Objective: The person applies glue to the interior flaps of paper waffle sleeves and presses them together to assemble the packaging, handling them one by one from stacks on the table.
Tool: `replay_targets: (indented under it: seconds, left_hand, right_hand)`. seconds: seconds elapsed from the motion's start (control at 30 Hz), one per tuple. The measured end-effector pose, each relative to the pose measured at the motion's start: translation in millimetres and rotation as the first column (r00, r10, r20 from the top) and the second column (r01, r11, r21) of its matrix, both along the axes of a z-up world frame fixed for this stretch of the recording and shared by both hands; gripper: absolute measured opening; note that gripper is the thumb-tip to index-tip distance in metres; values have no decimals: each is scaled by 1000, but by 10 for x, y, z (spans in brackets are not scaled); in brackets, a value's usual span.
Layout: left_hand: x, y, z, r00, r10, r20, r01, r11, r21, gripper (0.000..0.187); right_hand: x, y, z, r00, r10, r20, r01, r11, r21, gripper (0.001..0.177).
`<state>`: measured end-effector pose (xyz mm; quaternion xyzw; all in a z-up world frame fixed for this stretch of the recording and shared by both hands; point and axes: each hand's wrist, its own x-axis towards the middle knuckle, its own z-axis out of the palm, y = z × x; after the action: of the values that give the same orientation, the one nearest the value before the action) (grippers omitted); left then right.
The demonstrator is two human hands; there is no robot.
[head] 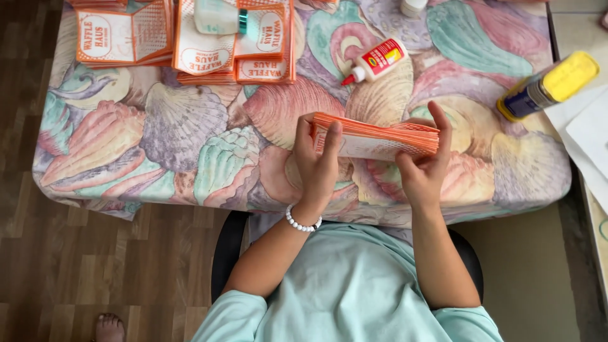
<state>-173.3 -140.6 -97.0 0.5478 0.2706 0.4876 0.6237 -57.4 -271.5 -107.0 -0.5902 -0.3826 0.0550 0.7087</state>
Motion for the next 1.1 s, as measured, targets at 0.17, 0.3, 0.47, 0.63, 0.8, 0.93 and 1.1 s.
replay_targets:
  seconds: [0.17,0.3,0.47,0.63,0.8,0.93,1.1]
  left_hand:
    - [-4,-53,235,1000,12,-23,-12,1000,-11,33]
    - [1,-76,310,999,7,-43,-6,1000,16,22]
    - [-37,-100,307,996,-39,-79,41,999,22,29]
    - [46,-110,221,998,-24,-61,26,999,35,29]
    - [71,-56,161,993,-58,-99,61,998,24,42]
    - [109,39,175,981,-110,-160,116,993,31,49]
    - [270,427,346,807,-203,-555,362,913,191,69]
  right_hand:
    - [90,-60,-337,998,26,-52,-27,1000,-13,74]
    - [103,-96,-268,993,-11,-115,9,1000,-17,53]
    - [25,-245,-321,994,-3,-112,-9,994,-107,57]
    - [0,-249,-248,997,28,-71,-36,993,-116,65]
    - [-298,-145,157,987,-40,-154,21,992,-126,45]
    - [-45,-305,-243,961,-134,-243,89,978,-187,42]
    - [332,-414,-11,876,-170,-452,32,954,-298,44]
